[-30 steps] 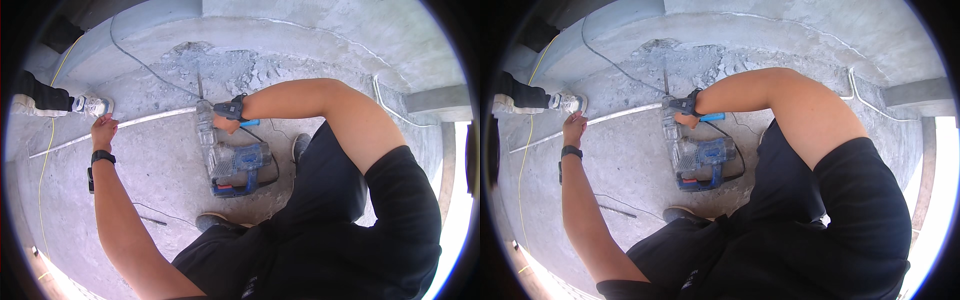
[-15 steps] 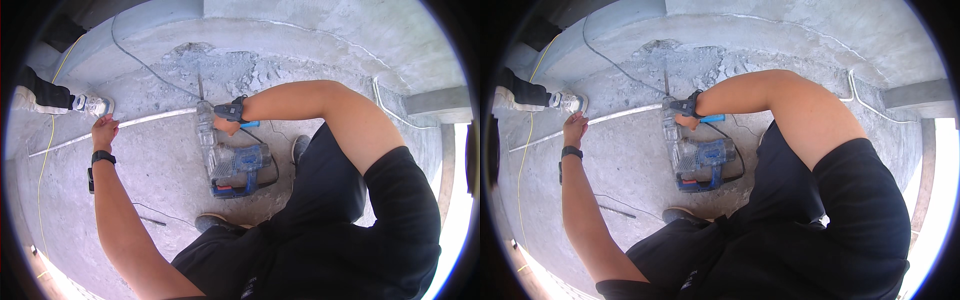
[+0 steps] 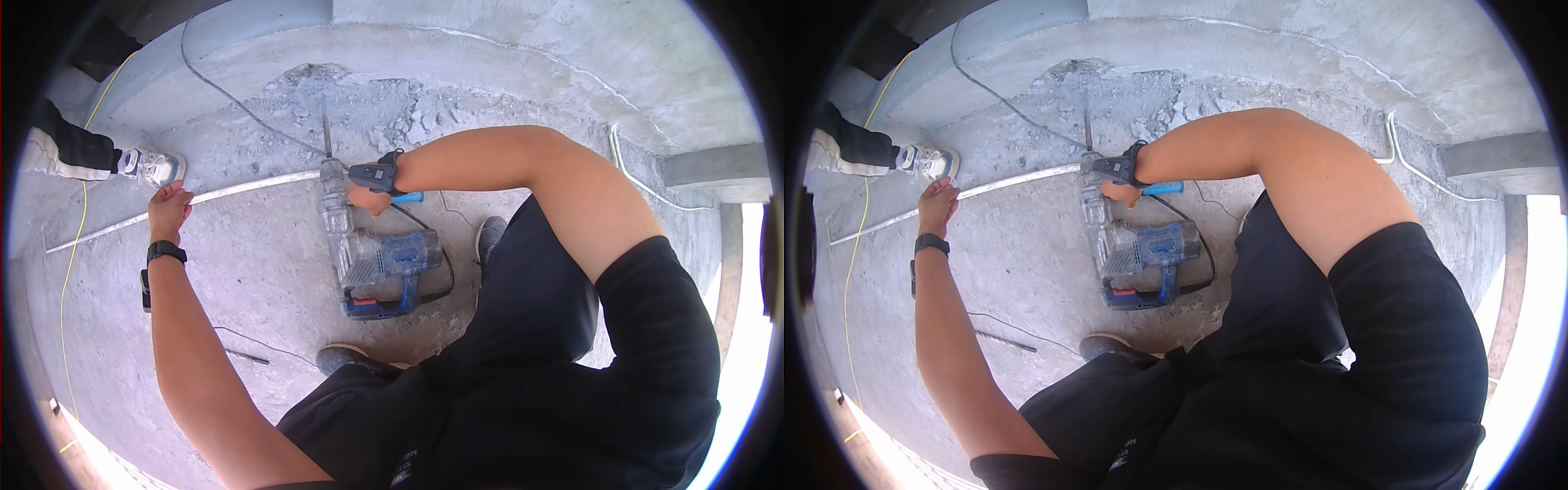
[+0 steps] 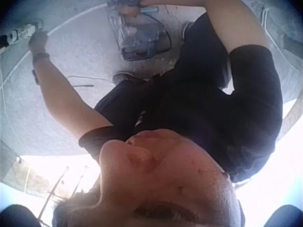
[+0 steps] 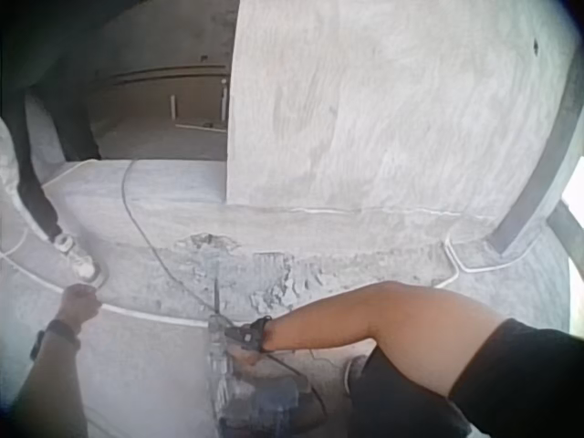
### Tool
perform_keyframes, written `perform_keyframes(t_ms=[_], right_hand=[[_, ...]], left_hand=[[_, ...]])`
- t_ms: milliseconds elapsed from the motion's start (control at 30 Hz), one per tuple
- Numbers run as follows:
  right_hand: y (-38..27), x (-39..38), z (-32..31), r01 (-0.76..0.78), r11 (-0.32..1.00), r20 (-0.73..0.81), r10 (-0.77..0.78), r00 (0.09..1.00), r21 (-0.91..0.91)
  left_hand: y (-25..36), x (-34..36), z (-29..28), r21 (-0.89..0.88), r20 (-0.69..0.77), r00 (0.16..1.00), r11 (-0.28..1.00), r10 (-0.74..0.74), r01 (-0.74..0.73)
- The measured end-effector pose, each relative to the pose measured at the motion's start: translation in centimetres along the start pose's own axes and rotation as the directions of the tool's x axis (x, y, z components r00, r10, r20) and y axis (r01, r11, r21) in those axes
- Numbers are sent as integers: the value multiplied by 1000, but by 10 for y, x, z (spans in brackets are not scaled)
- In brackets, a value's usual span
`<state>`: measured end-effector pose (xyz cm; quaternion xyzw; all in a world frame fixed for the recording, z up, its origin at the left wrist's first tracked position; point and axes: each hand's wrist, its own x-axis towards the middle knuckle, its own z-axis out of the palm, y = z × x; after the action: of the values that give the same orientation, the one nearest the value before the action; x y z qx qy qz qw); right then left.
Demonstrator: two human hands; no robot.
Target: The person uses a jackhammer to drill into a concrete surface along a white pipe, then stops and walks across the concrete floor.
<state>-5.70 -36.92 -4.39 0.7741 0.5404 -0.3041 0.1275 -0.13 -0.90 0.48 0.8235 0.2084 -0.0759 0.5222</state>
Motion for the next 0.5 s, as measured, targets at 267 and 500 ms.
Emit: perform_keyframes(t_ms=[267,500], right_hand=[[-1,1,-3,-5,1000,29,5,1000,-8],[-4,2,-7,-31,999,128,34,991,-29]], left_hand=[[-1,2,-2,2,9,1000,1000,-9,9],[4,-4,0,7,12,1000,1000,-12,12]])
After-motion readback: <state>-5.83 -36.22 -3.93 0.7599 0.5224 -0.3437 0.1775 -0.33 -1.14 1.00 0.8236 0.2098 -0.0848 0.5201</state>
